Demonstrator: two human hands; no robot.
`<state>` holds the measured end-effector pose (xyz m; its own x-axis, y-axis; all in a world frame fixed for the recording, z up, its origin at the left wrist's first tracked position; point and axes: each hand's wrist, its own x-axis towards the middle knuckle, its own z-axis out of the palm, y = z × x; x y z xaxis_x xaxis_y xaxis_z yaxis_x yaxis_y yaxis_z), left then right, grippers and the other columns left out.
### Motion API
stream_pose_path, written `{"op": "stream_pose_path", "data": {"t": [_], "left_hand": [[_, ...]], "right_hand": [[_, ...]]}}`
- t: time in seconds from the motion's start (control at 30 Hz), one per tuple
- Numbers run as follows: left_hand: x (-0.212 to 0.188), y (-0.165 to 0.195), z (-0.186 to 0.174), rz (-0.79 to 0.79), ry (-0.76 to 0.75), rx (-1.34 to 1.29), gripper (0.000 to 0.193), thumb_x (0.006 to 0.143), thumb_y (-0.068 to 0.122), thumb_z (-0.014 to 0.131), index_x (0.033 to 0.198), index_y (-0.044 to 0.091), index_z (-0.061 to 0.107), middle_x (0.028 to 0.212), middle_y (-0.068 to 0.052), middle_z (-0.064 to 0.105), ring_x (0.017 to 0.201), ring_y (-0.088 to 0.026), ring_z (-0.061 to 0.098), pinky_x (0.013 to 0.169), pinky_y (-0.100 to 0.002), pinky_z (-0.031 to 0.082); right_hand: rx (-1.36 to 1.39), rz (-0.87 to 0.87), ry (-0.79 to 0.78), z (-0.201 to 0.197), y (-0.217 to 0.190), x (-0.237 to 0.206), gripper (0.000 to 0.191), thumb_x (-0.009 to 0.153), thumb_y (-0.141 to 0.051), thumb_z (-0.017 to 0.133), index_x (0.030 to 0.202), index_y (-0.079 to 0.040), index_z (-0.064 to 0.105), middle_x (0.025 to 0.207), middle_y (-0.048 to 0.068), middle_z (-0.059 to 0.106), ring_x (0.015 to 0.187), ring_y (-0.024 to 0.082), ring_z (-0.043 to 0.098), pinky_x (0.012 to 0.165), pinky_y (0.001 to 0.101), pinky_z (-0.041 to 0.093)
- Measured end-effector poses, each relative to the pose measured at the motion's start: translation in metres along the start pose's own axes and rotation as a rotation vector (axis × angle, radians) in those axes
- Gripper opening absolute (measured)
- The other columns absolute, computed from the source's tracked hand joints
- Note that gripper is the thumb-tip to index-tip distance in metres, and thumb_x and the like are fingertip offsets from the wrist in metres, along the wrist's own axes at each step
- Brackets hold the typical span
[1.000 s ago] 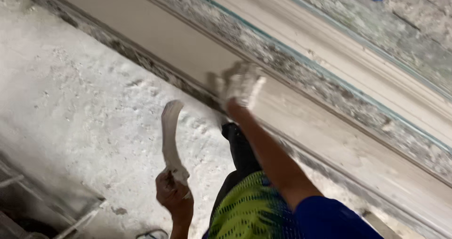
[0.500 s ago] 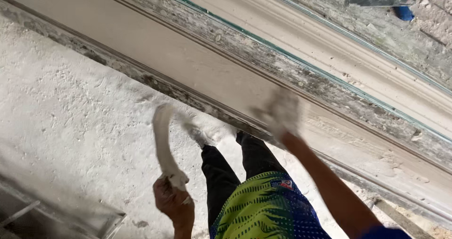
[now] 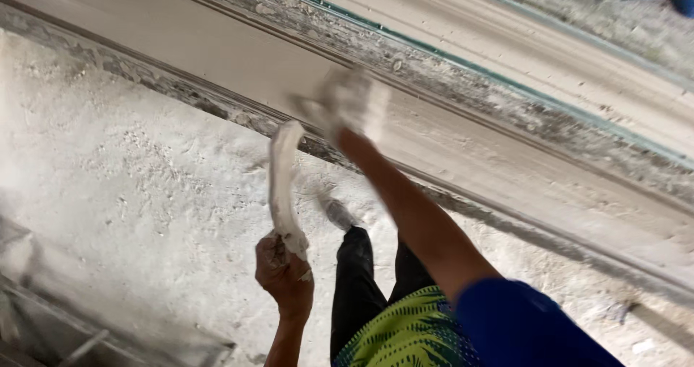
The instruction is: The person scoops white plaster paste from a bowl and presses it by hand into the grooves of long decorative molding strips laid on a workbench, smoothing the paste along the profiles with their fingers. They refill paste from the bowl repeatedly and at the end rinse their hands in a bucket of water.
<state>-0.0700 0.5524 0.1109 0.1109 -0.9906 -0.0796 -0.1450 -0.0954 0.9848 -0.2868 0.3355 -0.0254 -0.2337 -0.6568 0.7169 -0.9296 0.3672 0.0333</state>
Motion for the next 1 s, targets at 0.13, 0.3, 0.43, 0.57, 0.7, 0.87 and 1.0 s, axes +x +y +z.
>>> {"op": "stream_pose_path", "data": {"t": [0.13, 0.3, 0.43, 0.57, 0.7, 0.87, 1.0], "left_hand": [[0.018, -0.013, -0.036, 0.23, 0.04, 0.263, 0.018, 0.104, 0.012, 0.065, 0.116, -0.001, 0.059, 0.106, -0.006, 0.065, 0.094, -0.013, 0.065, 0.084, -0.025, 0.056], [0.015, -0.021, -0.056, 0.107, 0.01, 0.189, 0.028, 0.104, 0.016, 0.065, 0.12, -0.002, 0.053, 0.108, -0.005, 0.065, 0.09, -0.011, 0.065, 0.08, -0.025, 0.057], [-0.009, -0.013, -0.04, 0.225, -0.129, 0.37, 0.02, 0.106, 0.01, 0.064, 0.118, -0.004, 0.058, 0.11, -0.01, 0.062, 0.093, -0.015, 0.064, 0.08, -0.027, 0.055], [-0.042, 0.005, -0.003, 0.228, -0.247, 0.333, 0.017, 0.105, 0.007, 0.062, 0.117, -0.004, 0.058, 0.101, -0.007, 0.068, 0.085, -0.012, 0.066, 0.075, -0.026, 0.054], [-0.083, 0.019, 0.053, 0.202, -0.342, 0.162, 0.026, 0.102, 0.008, 0.06, 0.123, -0.006, 0.057, 0.106, -0.007, 0.066, 0.087, -0.01, 0.061, 0.074, -0.023, 0.05], [-0.16, 0.019, 0.141, 0.305, -0.383, 0.215, 0.025, 0.106, 0.01, 0.064, 0.125, -0.006, 0.059, 0.105, -0.007, 0.065, 0.089, -0.011, 0.061, 0.08, -0.024, 0.051], [-0.242, 0.008, 0.227, 0.237, -0.349, 0.116, 0.022, 0.107, 0.009, 0.064, 0.122, -0.005, 0.057, 0.104, -0.006, 0.068, 0.089, -0.009, 0.061, 0.08, -0.023, 0.051]], "right_hand": [[0.544, -0.079, -0.823, 0.008, -0.07, 0.062, 0.091, 0.093, -0.076, 0.042, 0.152, -0.007, 0.035, 0.158, 0.028, 0.026, 0.151, 0.044, 0.019, 0.12, 0.0607, 0.016], [0.479, 0.026, -0.786, -0.014, -0.017, 0.018, 0.099, 0.103, -0.074, 0.052, 0.166, -0.005, 0.021, 0.169, 0.027, 0.02, 0.159, 0.039, 0.011, 0.131, 0.0539, 0.008], [0.639, -0.019, -0.13, -0.047, 0.075, -0.047, 0.105, 0.087, -0.075, 0.067, 0.162, -0.019, 0.021, 0.172, 0.016, 0.018, 0.159, 0.03, 0.019, 0.134, 0.0442, 0.013], [0.491, 0.111, -0.567, -0.121, 0.212, -0.088, 0.099, 0.095, -0.08, 0.059, 0.16, -0.012, 0.03, 0.172, 0.016, 0.019, 0.161, 0.034, 0.019, 0.132, 0.0486, 0.011], [0.262, 0.273, -1.026, -0.199, 0.342, -0.138, 0.11, 0.088, -0.088, 0.033, 0.158, -0.004, 0.032, 0.164, 0.025, 0.027, 0.152, 0.042, 0.023, 0.122, 0.0587, 0.011], [0.103, 0.23, -1.068, -0.27, 0.508, -0.221, 0.106, 0.088, -0.085, 0.029, 0.159, -0.007, 0.032, 0.165, 0.02, 0.029, 0.155, 0.039, 0.023, 0.125, 0.0593, 0.011], [0.105, 0.249, -1.015, -0.318, 0.638, -0.291, 0.106, 0.088, -0.086, 0.031, 0.157, -0.005, 0.034, 0.161, 0.025, 0.035, 0.151, 0.043, 0.028, 0.12, 0.064, 0.015]]}}
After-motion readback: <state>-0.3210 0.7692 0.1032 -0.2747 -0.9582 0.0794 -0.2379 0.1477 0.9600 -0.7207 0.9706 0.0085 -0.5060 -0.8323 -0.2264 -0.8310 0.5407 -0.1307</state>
